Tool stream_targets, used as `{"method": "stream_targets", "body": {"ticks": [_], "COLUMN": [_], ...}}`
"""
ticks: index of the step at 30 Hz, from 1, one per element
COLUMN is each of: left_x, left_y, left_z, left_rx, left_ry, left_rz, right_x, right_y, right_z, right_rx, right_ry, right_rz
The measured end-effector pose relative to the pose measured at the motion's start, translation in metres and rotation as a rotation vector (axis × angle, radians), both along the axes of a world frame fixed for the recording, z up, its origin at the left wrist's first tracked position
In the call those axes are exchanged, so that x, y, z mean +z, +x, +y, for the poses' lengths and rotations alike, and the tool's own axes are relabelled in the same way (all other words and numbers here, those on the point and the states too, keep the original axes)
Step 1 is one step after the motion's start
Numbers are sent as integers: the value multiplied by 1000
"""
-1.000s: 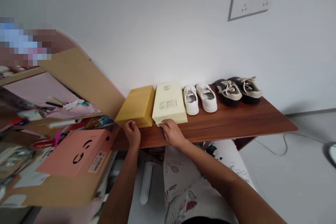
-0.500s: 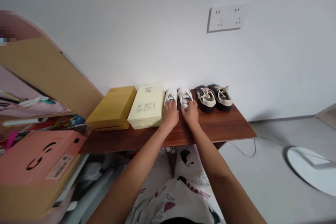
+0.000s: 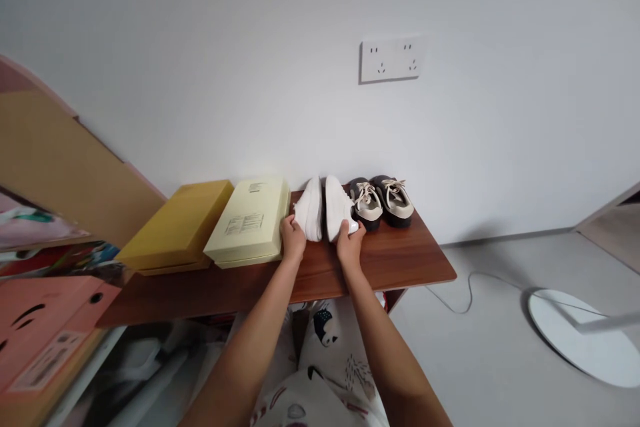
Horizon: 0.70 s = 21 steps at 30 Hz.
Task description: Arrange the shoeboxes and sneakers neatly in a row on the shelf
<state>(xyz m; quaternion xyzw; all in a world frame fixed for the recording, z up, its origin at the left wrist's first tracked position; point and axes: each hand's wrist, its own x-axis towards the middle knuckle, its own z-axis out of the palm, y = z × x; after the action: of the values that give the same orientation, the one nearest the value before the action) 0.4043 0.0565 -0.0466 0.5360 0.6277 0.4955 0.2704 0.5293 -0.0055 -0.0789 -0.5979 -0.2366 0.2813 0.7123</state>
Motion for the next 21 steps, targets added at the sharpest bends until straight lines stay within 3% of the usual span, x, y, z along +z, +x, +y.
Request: {"method": "stream_targets", "body": {"ticks": [5, 9, 11, 14, 16, 18, 21], "left_x": [-12, -3, 6, 20, 28, 34, 37], "left_y": [4, 36, 66, 121, 152, 173, 183], "left_z": [-54, -83, -80, -61, -45, -31, -17], "left_rx": [-46, -260, -419, -641, -679, -665, -634], "left_ry": [229, 386, 388, 362, 264, 102, -6], "left_rz": [190, 306, 291, 317, 433, 572, 635], "right_x": [-10, 3, 11, 12, 8, 2, -3], "right_y": [33, 101, 134, 164, 171, 175, 178], "right_z": [-43, -40, -23, 1, 9, 10, 5], "right_rx": [-44, -347, -397, -233, -216, -322, -450], "right_ry": [9, -37, -135, -173, -162, -156, -152], "right_rz": [-463, -755, -844, -884, -818, -669, -383]}}
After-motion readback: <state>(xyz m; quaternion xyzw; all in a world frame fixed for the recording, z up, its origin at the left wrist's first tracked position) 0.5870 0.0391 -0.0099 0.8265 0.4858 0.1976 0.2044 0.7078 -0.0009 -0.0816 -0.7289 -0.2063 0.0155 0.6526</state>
